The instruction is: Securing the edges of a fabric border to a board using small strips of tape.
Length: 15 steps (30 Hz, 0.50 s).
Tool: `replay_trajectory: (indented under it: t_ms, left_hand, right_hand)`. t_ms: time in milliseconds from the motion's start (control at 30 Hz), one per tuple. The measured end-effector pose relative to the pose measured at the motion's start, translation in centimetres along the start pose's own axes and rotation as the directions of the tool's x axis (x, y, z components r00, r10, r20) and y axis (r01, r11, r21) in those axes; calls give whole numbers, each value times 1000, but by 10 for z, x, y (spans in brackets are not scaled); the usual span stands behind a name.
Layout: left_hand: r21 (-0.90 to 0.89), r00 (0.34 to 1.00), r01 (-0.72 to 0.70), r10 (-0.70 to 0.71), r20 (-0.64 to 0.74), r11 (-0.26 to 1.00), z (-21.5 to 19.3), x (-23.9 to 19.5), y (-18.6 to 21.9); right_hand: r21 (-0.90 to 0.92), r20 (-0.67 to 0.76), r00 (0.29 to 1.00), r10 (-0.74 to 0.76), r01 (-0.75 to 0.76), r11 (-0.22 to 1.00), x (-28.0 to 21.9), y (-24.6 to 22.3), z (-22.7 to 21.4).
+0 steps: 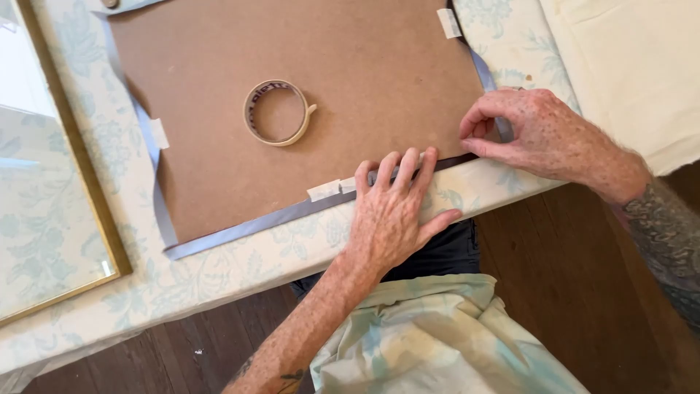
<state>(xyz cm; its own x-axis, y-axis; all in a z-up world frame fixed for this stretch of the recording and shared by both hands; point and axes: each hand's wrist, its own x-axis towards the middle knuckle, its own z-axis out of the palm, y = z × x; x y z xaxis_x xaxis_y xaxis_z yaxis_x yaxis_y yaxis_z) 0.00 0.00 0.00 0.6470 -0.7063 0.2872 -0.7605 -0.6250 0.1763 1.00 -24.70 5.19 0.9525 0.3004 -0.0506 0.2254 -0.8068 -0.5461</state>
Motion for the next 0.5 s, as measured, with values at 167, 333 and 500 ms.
replay_trajectory:
  t_ms: [167, 333, 500]
  left_hand:
    - [-191, 995, 44, -60, -76, 981, -20, -5, -6]
    - [-42, 999, 48, -49, -18, 998, -13, -28, 8]
    - [-5, 994, 57, -57, -92, 998, -10, -26, 4]
  right_hand:
    - [-146, -35, 993, -109, 103, 984, -4, -12, 7]
    - [-523, -17, 945, -326, 269, 809, -22, -20, 51]
    - [-633, -117, 933, -340, 194, 750, -26, -32, 52]
